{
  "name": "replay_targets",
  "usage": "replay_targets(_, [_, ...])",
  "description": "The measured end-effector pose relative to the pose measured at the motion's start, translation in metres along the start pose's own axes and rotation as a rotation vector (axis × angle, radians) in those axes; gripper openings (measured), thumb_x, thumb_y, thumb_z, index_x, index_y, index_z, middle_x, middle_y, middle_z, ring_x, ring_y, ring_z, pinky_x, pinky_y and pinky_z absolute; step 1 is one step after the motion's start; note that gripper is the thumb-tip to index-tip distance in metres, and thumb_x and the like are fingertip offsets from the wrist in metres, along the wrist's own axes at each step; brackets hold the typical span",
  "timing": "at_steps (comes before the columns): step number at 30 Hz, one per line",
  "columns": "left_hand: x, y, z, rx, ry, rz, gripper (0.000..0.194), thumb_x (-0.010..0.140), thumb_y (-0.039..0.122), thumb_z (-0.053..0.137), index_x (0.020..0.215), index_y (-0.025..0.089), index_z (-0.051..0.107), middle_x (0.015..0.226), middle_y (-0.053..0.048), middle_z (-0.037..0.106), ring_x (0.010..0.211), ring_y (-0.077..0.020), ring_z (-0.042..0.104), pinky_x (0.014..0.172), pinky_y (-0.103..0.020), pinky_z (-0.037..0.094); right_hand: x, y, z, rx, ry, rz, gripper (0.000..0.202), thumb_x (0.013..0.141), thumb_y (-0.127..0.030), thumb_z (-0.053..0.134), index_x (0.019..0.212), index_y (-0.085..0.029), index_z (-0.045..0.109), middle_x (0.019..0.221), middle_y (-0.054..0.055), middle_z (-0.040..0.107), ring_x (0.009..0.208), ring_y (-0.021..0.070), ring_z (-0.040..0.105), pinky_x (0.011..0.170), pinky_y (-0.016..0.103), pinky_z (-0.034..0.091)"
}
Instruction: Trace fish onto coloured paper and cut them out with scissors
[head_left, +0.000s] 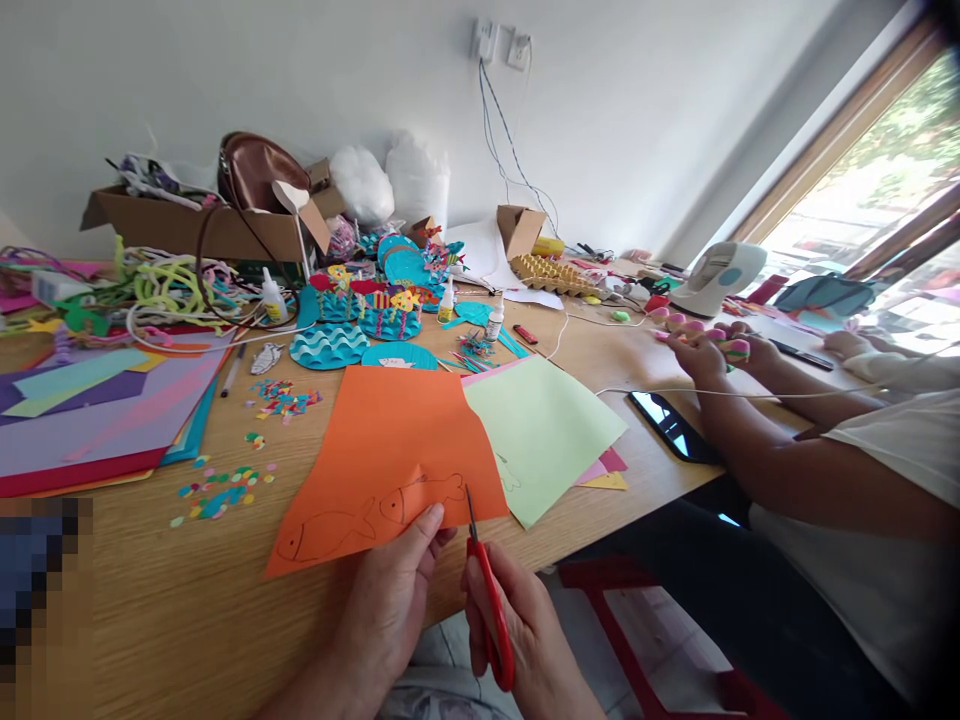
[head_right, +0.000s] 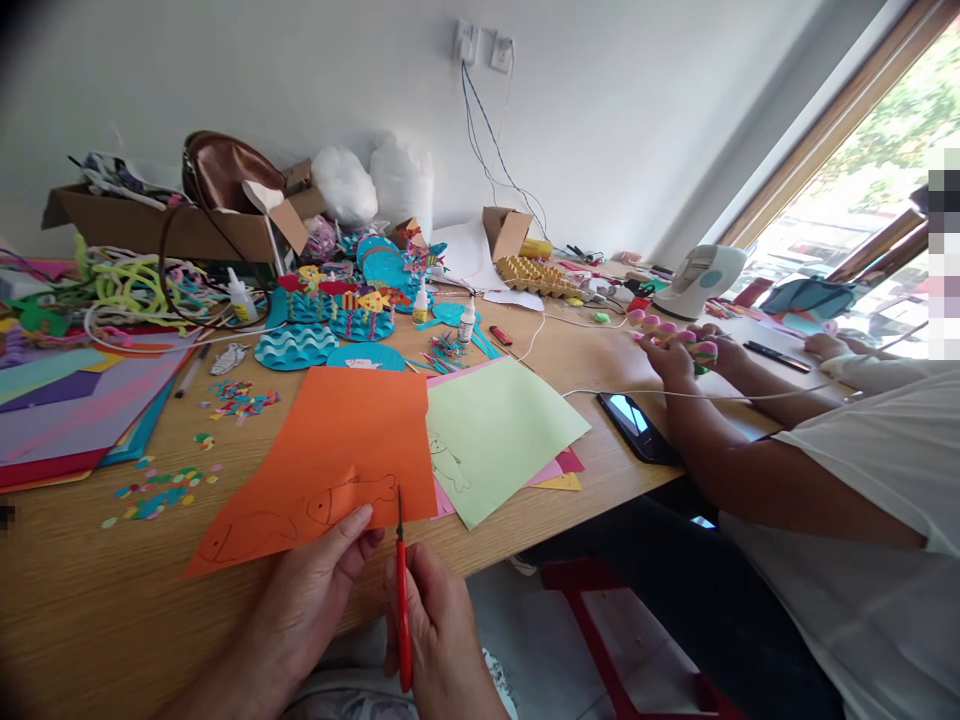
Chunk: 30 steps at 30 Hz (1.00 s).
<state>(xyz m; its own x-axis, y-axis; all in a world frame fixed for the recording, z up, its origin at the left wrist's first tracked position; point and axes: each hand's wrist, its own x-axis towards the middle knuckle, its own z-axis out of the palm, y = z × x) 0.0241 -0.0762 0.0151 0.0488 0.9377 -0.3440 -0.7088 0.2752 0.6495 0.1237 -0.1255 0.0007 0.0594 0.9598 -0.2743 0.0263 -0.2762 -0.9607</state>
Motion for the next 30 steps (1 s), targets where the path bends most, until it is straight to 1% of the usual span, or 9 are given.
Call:
replay_targets(3, [-0.001,-0.001,-0.001,0.017,-0.006,-0.007,0.027,0.063,0.018,0.075,0.088,0.022,0.065,0.091,-0.001,0.068,0.08,-0.0153,0.063,0.069,-0.025,0.052,0.0,-0.003,-0.001,-0.02,-0.023,0.007,0.044,0.084,-0.059,0.042,0.065,-0.019,0.043,0.042,-0.007,0.041,0.035,0.0065,0.039,0.035,0.018,0.027])
replay_targets(6, [-0.002,-0.001,-0.002,0.029,-0.036,-0.003,0.025,0.065,0.018,0.073,0.089,0.023,0.066,0.094,-0.001,0.069,0.083,-0.0162,0.063,0.069,-0.024,0.052,0.002,-0.007,-0.002,-0.028,-0.034,0.016,0.045,0.084,-0.06,0.041,0.069,-0.018,0.046,0.045,-0.006,0.044,0.04,0.0075,0.044,0.038,0.018,0.031])
replay_targets(10, [-0.003,-0.003,-0.003,0.04,-0.08,0.008,0.029,0.065,0.02,0.073,0.093,0.023,0.066,0.101,-0.003,0.068,0.09,-0.0197,0.063,0.071,-0.026,0.053,0.004,-0.007,-0.003,-0.029,-0.015,0.01,0.044,0.083,-0.06,0.042,0.07,-0.018,0.046,0.047,-0.006,0.044,0.039,0.0072,0.042,0.038,0.018,0.033])
replay_targets(12, [-0.002,-0.003,-0.004,0.044,-0.076,0.004,0.03,0.065,0.02,0.073,0.095,0.023,0.065,0.104,-0.004,0.067,0.092,-0.0206,0.063,0.072,-0.027,0.053,0.003,-0.005,-0.004,-0.033,-0.013,0.008,0.044,0.084,-0.06,0.041,0.068,-0.019,0.044,0.045,-0.007,0.043,0.037,0.0066,0.041,0.037,0.018,0.03])
replay_targets(18, [-0.002,-0.004,-0.005,0.046,-0.059,-0.004,0.034,0.066,0.019,0.072,0.099,0.023,0.064,0.108,-0.004,0.066,0.094,-0.0191,0.062,0.07,-0.025,0.053,0.002,-0.005,-0.004,-0.043,-0.019,0.003,0.045,0.084,-0.06,0.04,0.068,-0.019,0.043,0.039,-0.008,0.04,0.033,0.0056,0.036,0.034,0.017,0.025])
replay_targets(20, [-0.003,-0.003,-0.005,0.044,-0.055,-0.004,0.035,0.066,0.019,0.073,0.1,0.023,0.063,0.109,-0.004,0.066,0.095,-0.0193,0.062,0.072,-0.025,0.053,0.002,-0.006,-0.004,-0.041,-0.025,0.011,0.043,0.085,-0.059,0.04,0.069,-0.019,0.044,0.04,-0.008,0.041,0.034,0.006,0.037,0.035,0.017,0.026])
replay_targets(24, [-0.005,-0.002,-0.004,0.039,-0.036,-0.029,0.036,0.063,0.02,0.074,0.097,0.023,0.063,0.105,-0.004,0.067,0.094,-0.0217,0.062,0.073,-0.028,0.053,0.001,-0.012,-0.005,-0.031,-0.037,0.025,0.044,0.085,-0.059,0.039,0.068,-0.019,0.044,0.046,-0.006,0.043,0.04,0.0076,0.042,0.039,0.018,0.031])
replay_targets(27, [-0.006,-0.003,-0.004,0.025,-0.022,-0.025,0.037,0.062,0.019,0.075,0.097,0.023,0.063,0.104,-0.004,0.066,0.091,-0.0216,0.063,0.072,-0.029,0.054,0.001,-0.017,-0.006,-0.028,-0.047,0.024,0.044,0.084,-0.06,0.04,0.068,-0.019,0.044,0.046,-0.006,0.043,0.041,0.0079,0.041,0.041,0.019,0.033])
replay_targets(30, [-0.004,-0.005,-0.007,0.023,-0.034,-0.026,0.036,0.063,0.018,0.074,0.097,0.022,0.063,0.104,-0.005,0.066,0.09,-0.02,0.062,0.073,-0.029,0.053,0.0,-0.018,-0.007,-0.031,-0.045,0.022,0.042,0.085,-0.058,0.041,0.069,-0.019,0.044,0.045,-0.006,0.041,0.04,0.0076,0.04,0.041,0.018,0.033])
